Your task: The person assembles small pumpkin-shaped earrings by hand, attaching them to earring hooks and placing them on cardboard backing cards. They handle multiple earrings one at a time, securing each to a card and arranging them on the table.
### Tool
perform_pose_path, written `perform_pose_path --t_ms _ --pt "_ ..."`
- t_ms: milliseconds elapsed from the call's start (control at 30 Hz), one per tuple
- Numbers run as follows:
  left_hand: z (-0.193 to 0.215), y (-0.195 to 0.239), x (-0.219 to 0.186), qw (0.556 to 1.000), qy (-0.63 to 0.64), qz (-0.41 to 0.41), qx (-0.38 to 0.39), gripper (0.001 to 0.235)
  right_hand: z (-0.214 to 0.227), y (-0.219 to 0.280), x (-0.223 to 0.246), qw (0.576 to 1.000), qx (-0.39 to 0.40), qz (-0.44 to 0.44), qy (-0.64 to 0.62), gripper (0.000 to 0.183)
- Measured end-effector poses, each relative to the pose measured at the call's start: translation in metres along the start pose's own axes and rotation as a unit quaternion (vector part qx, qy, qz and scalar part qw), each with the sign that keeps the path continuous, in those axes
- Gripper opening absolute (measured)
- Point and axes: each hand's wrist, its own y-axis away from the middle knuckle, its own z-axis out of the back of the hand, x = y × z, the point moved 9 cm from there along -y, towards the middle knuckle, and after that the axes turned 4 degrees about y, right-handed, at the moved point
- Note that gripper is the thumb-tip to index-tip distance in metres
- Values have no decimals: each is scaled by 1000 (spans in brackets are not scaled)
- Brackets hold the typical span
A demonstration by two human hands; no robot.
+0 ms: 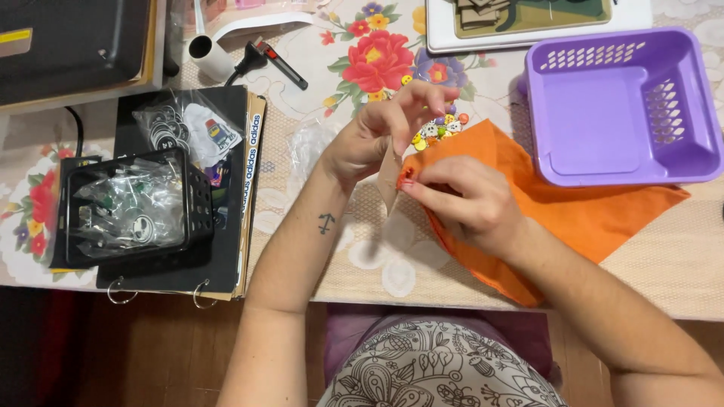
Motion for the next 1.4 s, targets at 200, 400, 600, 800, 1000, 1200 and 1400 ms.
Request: perform_pose_path --t_ms 200,400,600,800,1000,1200,1400 --pt "1 0 2 1000 10 9 10 20 19 24 -21 994 -59 -87 26 18" --pt "5 -7 10 998 30 -60 -4 22 19 -1 0 990 -140 -5 -10 23" --pt "8 -11 -21 997 -69 -6 -38 19 -44 50 -39 981 175 -82 -36 26" --pt "11 -6 -58 940 -306 25 -150 24 31 12 -68 965 -4 -260 -43 8" --pt "12 6 -62 865 -460 16 -197 13 26 -14 -65 963 -12 -262 -57 9" --pt "16 18 -55 870 -449 29 -204 11 14 -17 -61 969 -2 -247 -29 3" --pt "54 58 -62 818 -530 102 -197 27 12 -4 -69 973 -13 -232 9 7"
